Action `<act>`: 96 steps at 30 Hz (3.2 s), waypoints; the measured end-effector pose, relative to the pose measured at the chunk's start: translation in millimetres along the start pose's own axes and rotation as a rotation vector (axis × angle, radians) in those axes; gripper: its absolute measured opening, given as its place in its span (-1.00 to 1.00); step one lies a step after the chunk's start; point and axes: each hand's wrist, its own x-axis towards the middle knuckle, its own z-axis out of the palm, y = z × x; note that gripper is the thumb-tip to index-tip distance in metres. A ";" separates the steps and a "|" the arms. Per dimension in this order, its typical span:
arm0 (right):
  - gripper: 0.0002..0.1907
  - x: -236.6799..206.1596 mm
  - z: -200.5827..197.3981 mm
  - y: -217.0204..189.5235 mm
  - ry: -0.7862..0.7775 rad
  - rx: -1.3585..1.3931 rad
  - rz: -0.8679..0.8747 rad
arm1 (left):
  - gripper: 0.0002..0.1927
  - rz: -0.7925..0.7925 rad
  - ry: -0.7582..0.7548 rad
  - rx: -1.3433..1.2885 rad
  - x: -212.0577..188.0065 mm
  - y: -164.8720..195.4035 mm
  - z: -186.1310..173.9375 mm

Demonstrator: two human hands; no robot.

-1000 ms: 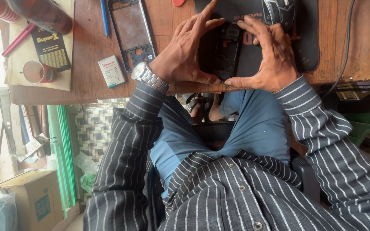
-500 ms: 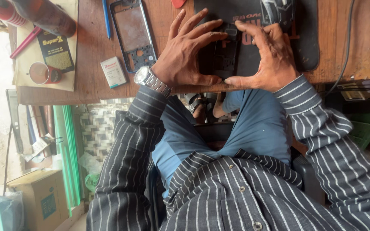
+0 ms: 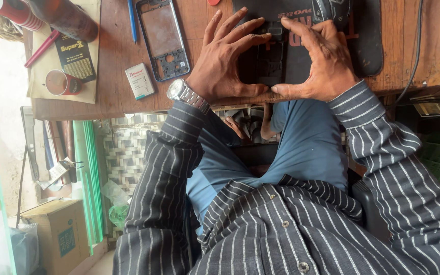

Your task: The person applies glue from a tube to a small black plastic housing, then presses the two halves together and holds them while the glue sets. They later retrieve a brush from a drawer and use it to clean the exterior of the assembled housing.

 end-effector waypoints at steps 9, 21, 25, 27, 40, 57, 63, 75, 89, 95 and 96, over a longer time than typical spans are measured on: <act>0.19 -9.8 3.1 9.4 0.013 -0.010 -0.006 | -0.07 -0.009 0.055 0.049 -4.5 3.9 5.3; 0.19 -17.5 6.2 5.9 0.017 -0.007 -0.018 | -0.03 -0.071 0.055 0.088 -11.6 14.3 7.6; 0.22 -14.8 5.1 3.6 0.012 0.042 -0.014 | 0.05 -0.090 0.030 0.105 -11.7 19.1 2.9; 0.24 -14.1 3.9 0.8 -0.001 0.046 0.000 | 0.18 -0.115 0.050 0.036 -13.2 23.9 -1.4; 0.23 -14.6 -6.8 -15.7 -0.022 0.056 0.083 | 0.34 -0.196 0.064 -0.104 -19.1 34.4 -9.7; 0.17 -6.2 -18.5 -25.1 -0.031 0.085 0.043 | 0.23 -0.236 -0.012 -0.140 -18.5 38.1 -11.6; 0.17 -5.4 -15.7 -23.3 -0.021 0.122 0.048 | 0.26 -0.229 0.007 -0.137 -16.9 36.3 -10.3; 0.19 -5.9 -15.0 -20.5 -0.002 0.031 0.033 | 0.29 -0.187 0.062 -0.147 -17.2 33.0 -10.9; -0.06 -17.4 -6.9 -13.1 0.073 0.079 -0.017 | 0.35 -0.060 0.219 -0.158 -16.1 17.5 2.4; -0.75 -48.5 9.7 -37.3 0.203 0.051 0.057 | 0.35 -0.043 0.228 -0.114 -15.4 12.0 8.4; -0.79 -52.3 10.5 -38.1 0.213 0.041 0.058 | 0.35 -0.038 0.241 -0.098 -15.0 11.5 10.3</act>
